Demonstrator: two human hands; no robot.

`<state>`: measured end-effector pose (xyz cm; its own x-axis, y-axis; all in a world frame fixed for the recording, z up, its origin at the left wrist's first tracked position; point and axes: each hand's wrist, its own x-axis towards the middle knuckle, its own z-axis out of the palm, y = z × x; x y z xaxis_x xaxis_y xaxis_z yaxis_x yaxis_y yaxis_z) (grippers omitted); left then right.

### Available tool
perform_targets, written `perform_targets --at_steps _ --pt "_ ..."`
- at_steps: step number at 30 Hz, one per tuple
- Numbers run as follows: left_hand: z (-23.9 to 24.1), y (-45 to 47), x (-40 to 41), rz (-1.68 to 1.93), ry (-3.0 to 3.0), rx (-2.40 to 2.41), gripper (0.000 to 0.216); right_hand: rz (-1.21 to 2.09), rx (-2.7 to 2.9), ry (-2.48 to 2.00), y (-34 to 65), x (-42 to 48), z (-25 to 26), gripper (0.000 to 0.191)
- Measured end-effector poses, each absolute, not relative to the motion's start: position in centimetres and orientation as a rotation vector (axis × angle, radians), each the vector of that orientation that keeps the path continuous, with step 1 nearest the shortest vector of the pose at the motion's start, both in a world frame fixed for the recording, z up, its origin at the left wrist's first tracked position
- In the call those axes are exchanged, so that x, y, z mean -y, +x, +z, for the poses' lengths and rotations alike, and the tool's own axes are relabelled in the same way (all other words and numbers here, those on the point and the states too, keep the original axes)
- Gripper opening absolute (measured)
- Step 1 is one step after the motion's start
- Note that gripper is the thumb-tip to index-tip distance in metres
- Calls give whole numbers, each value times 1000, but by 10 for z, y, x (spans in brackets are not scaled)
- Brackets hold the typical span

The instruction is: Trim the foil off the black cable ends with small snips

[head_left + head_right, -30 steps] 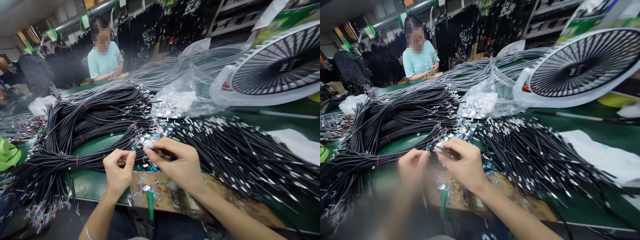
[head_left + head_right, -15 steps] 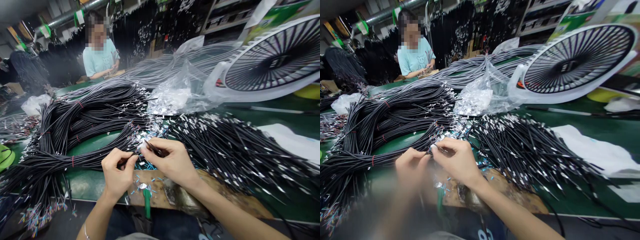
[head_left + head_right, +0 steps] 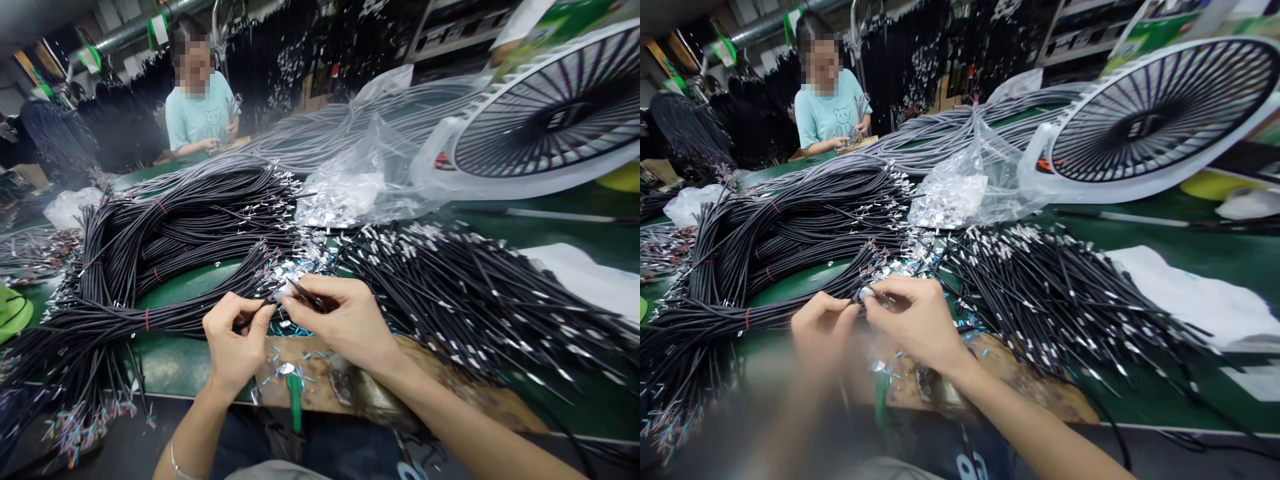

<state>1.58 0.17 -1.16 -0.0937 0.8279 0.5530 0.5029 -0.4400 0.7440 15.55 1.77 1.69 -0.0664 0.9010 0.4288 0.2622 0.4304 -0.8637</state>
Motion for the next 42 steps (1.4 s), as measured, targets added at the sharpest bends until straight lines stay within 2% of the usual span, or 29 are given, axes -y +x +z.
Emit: perform_targets --at_steps 7,26,34,42 --pt "-15 17 -2 1551 1876 -1441 15 755 1538 -1052 154 -19 17 30" --pt "-15 16 -2 1539 1843 -1461 18 636 1644 -1059 158 -18 13 20" --pt "-18 18 -2 1542 1836 -1455 18 622 1610 -1053 158 -18 13 27" --pt "-19 17 -1 1528 1818 -1484 15 546 1688 -1050 158 -17 11 19"
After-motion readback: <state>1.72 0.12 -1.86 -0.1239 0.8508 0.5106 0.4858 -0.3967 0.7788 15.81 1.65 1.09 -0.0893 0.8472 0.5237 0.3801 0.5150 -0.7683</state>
